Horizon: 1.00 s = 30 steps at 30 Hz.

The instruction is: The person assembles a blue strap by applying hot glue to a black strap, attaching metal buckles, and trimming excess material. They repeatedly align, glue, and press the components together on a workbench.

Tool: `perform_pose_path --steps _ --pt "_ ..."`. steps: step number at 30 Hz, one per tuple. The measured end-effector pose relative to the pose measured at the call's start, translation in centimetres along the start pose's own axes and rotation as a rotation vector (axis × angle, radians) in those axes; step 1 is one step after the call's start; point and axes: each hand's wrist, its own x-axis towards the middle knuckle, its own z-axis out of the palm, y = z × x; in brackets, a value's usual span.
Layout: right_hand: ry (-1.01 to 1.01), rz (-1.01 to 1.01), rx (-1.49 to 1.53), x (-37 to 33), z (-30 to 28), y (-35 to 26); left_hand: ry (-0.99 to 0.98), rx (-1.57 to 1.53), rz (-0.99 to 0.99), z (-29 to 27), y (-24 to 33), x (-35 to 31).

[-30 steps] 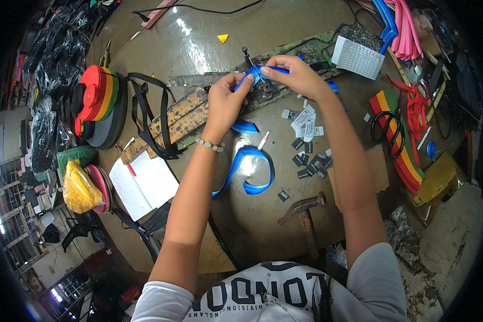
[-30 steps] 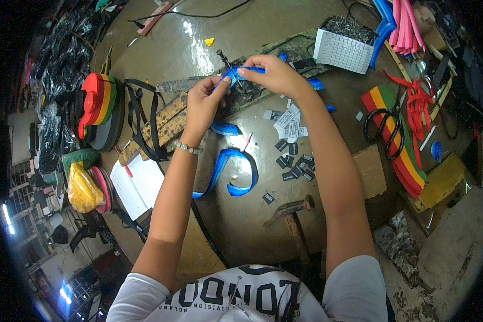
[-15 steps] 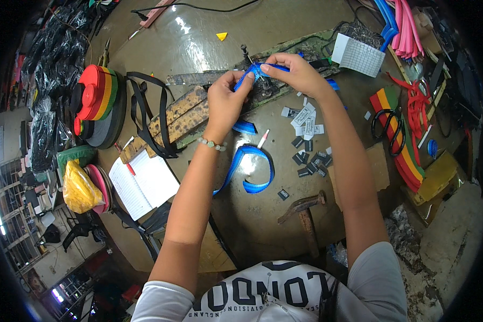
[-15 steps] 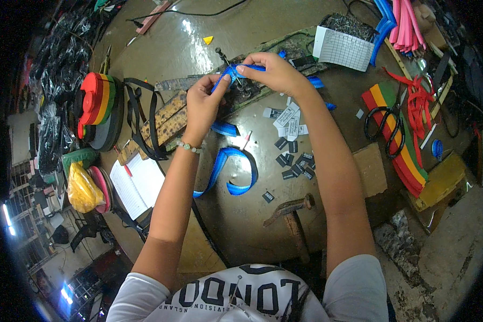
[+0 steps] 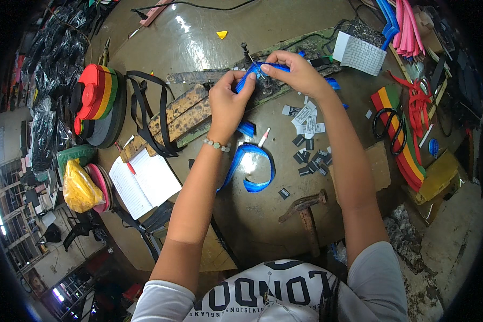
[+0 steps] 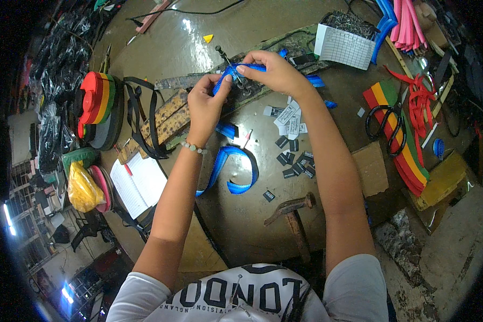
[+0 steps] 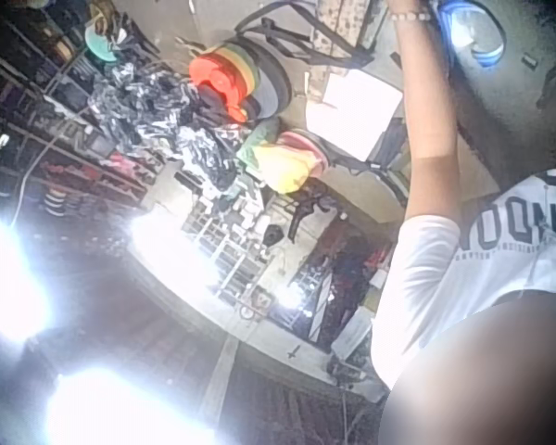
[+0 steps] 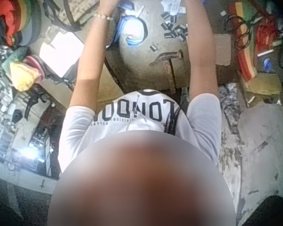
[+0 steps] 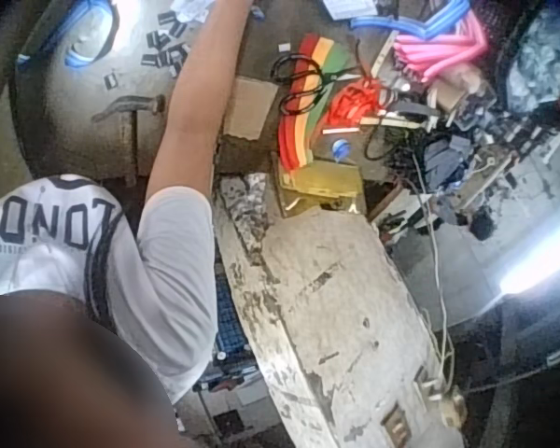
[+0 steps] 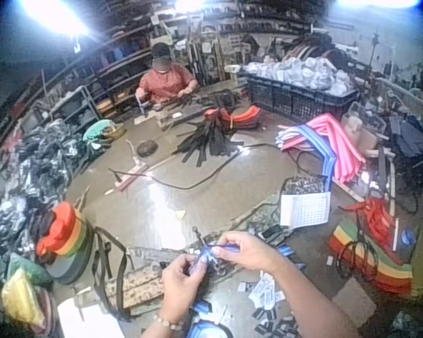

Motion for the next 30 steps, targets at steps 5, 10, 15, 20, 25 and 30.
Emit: perform_pose_path --steps 5,10,15,20,25,30 --pt "-0.018 0.025 0.018 -0.04 -0.34 -0.18 -0.012 -0.04 -0.014 -0.1 0.16 0.19" --pt "-0.043 0.052 -0.003 0.06 -0.79 -0.24 -0.078 -0.145 -0.098 -0.62 0.48 0.41" --pt "-0.027 0.046 -0.015 0.01 -0.52 -0.05 -0.027 -0.09 -0.077 -0.34 0.3 0.38" --pt "-0.01 0.038 -0.041 0.01 -0.32 0.07 -0.057 -0.034 -0.048 -0.33 -0.29 0.43" --pt "0.002 0.044 -0.012 -0.08 -0.44 0.06 -0.007 -0.079 -0.033 -0.12 -0.16 0.35" --pt "-0.022 0.069 0.058 -0.23 -0.72 -0.04 -0.037 -0.107 -0.082 -0.36 0.38 0.19"
